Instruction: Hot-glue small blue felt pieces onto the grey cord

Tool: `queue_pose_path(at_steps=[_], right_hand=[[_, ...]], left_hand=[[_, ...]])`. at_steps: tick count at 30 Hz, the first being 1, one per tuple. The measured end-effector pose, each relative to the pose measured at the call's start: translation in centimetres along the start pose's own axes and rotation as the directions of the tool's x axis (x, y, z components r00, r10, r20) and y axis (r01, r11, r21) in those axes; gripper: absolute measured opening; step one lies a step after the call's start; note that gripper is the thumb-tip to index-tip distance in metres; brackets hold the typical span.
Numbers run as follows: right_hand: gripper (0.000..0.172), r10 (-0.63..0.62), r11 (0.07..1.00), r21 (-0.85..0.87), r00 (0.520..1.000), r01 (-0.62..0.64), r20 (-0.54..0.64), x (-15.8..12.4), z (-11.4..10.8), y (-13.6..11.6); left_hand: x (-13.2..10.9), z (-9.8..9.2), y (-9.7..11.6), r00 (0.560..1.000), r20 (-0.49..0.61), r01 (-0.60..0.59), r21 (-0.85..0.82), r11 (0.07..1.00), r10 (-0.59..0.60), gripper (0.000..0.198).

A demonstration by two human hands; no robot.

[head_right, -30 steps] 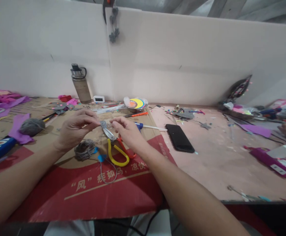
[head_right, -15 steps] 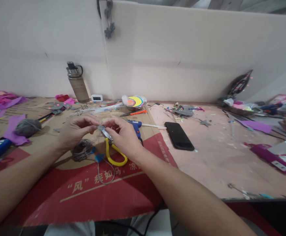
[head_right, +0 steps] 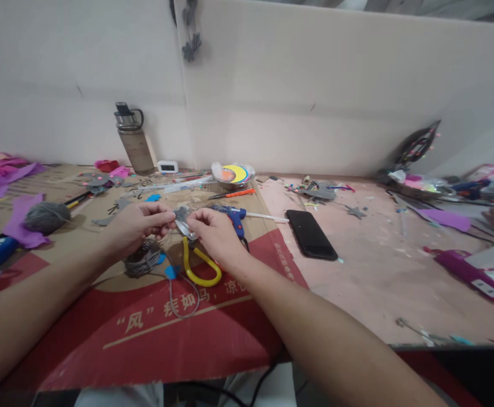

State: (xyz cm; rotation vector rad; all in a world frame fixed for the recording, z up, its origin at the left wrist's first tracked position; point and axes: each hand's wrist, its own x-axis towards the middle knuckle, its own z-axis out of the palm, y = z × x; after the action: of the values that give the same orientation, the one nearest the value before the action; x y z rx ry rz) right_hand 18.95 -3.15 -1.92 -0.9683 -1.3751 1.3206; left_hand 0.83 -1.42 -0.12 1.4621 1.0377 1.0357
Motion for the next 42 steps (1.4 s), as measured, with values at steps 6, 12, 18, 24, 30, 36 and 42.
queue_pose_path(at_steps=[6,12,18,24,30,36,42], right_hand=[[0.018,-0.080,0.996,0.027,0.992,0.083,-0.101,0.3,-0.7,-0.1],[0.032,-0.190,0.978,-0.118,0.970,0.172,-0.155,0.3,-1.2,-0.4],[0.026,-0.364,0.932,-0.134,0.867,0.338,-0.342,0.8,-2.4,-0.8],[0.008,-0.353,0.873,-0.414,0.921,0.260,-0.166,0.6,-3.2,-2.2],[0.013,0.089,0.346,-0.925,0.975,0.160,0.202,-1.7,-1.5,-1.9],[0.019,0.076,0.344,-0.925,0.978,0.159,0.196,-2.1,-0.5,-0.8],[0.030,-0.029,0.715,-0.690,0.991,0.114,0.134,-1.9,-0.4,-0.8]], left_hand=[[0.2,-0.7,-0.1,0.999,-0.015,0.029,-0.067,0.997,-0.030,0.023],[0.2,-0.6,-0.1,0.998,-0.047,0.028,-0.094,0.995,-0.033,0.021],[0.8,-1.3,-0.5,0.973,-0.222,0.039,-0.125,0.991,-0.066,0.018],[2.2,-3.8,-0.4,0.908,-0.413,-0.040,-0.254,0.966,-0.070,0.011],[2.1,-4.3,0.5,0.876,-0.474,-0.102,-0.363,0.926,-0.090,0.007],[1.8,-3.9,0.5,0.885,-0.453,-0.090,-0.395,0.914,-0.109,0.010],[1.8,-3.7,0.5,0.881,-0.448,-0.091,-0.473,0.876,-0.150,0.009]])
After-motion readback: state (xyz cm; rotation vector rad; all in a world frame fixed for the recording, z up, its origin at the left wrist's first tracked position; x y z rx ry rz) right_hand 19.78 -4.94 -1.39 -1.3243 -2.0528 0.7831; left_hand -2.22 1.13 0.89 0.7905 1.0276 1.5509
